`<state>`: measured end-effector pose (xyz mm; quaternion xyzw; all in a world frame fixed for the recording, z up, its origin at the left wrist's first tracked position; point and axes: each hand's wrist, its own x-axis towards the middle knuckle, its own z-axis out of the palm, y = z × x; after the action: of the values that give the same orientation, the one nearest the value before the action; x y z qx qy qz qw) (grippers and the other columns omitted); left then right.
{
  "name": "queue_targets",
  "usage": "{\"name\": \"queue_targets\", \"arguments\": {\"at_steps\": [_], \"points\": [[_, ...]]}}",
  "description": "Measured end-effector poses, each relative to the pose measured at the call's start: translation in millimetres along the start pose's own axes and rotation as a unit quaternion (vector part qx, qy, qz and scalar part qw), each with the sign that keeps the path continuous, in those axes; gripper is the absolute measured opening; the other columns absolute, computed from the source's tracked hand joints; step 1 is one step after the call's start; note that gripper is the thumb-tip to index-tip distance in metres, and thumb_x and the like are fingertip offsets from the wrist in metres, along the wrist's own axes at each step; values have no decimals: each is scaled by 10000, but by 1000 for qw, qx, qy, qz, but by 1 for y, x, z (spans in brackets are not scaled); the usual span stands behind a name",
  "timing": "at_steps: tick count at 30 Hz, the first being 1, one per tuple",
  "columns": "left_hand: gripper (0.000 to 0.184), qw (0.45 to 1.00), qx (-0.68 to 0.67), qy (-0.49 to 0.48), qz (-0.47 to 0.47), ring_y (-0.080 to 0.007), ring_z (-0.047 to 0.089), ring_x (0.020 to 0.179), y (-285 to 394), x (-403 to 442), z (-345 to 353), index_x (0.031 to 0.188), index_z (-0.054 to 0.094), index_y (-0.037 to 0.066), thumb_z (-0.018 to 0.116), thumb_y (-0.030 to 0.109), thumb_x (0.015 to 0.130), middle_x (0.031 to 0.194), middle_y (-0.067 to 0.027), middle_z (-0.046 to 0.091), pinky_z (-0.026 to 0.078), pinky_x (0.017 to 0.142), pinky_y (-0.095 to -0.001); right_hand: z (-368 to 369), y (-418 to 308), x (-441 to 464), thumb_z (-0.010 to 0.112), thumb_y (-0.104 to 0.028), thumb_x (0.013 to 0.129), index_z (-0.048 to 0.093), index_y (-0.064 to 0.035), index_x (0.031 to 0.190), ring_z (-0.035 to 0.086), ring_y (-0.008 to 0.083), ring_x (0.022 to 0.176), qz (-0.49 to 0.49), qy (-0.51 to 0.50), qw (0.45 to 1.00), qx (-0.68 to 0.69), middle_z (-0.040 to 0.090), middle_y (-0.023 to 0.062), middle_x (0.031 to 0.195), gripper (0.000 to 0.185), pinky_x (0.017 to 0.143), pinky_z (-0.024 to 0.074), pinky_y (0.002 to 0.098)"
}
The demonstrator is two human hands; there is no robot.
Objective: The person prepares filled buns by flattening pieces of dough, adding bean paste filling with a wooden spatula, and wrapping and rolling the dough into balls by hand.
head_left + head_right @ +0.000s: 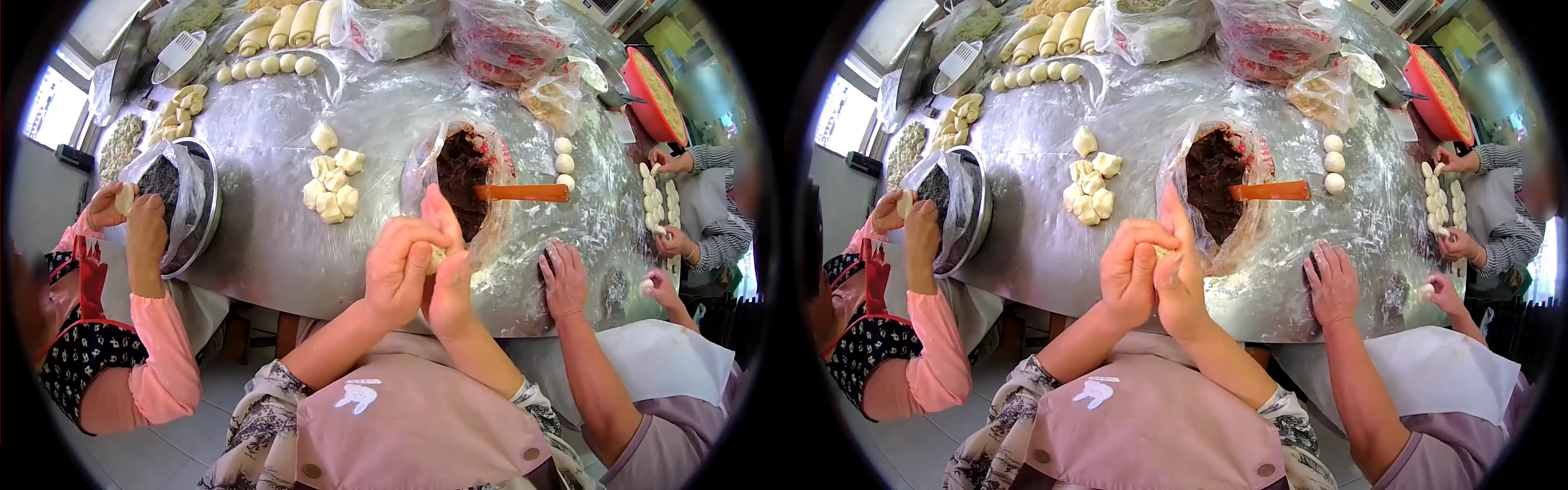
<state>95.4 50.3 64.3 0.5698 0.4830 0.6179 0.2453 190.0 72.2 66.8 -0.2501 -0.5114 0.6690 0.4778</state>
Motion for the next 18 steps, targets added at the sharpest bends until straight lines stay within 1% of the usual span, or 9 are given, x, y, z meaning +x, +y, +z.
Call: {"name": "queue_targets", "arguments": {"at_steps": [1,2,5,8,11,13,15,16,18], "points": [[299,998,49,-7,28,-223,544,906,0,2,-3,912,620,20,415,223,991,1070,-125,553,426,854,-324,0,0,-1,280,-528,976,142,48,1448,173,249,1400,-5,-18,999,-37,217,188,1488,757,1123,159,382],[420,997,69,-30,1,-272,518,1003,5,1,-5,926,656,24,378,331,997,1113,-165,541,386,907,-359,1,-2,-1,309,-492,981,226,48,1396,256,241,1338,0,-10,999,-51,295,183,1433,686,1087,214,372],[632,989,117,8,92,-253,489,1020,6,8,-1,1135,630,16,231,484,990,1197,-146,573,277,1010,-378,5,-12,2,396,-384,996,478,47,1241,508,216,1153,18,19,996,-89,527,167,1265,503,981,382,340],[932,996,-46,-53,-47,-265,259,1334,0,-1,-4,1397,393,27,43,713,872,1529,-163,137,142,1099,-445,4,-11,6,436,-308,993,593,20,1038,607,166,903,97,94,986,-99,656,115,1021,366,814,467,291],[1031,968,-170,69,-173,-266,142,1394,24,13,11,1458,169,12,49,794,796,1549,-147,21,105,1121,-426,-3,-11,12,452,-284,989,621,6,930,606,128,773,34,105,976,-185,677,91,884,340,719,477,261],[1107,943,-209,90,-244,-262,59,1428,45,27,14,1476,48,0,108,839,757,1552,-144,19,95,1133,-394,-7,-14,10,462,-245,979,548,10,1133,596,239,981,-21,50,957,-286,602,181,1133,310,872,452,332],[1106,931,-274,-8,-242,-256,68,1427,0,10,6,1476,43,4,157,838,759,1550,-143,46,100,1136,-376,2,-13,12,452,-225,978,472,19,1263,541,315,1143,-124,-12,933,-337,508,227,1295,376,969,407,373],[871,939,-286,-23,-192,-249,144,1407,-2,3,5,1457,90,-53,193,633,930,1530,-155,133,131,1128,-368,-4,-7,11,410,-283,987,306,39,1386,305,399,1341,-126,-81,924,-352,266,269,1460,523,1084,261,426],[842,916,-331,-91,-207,-233,212,1381,4,-6,7,1452,125,-53,220,611,942,1502,-145,208,166,1117,-359,-18,-4,22,374,-332,989,281,61,1391,229,414,1367,-117,-14,933,-340,213,284,1472,569,1102,212,432]]}}
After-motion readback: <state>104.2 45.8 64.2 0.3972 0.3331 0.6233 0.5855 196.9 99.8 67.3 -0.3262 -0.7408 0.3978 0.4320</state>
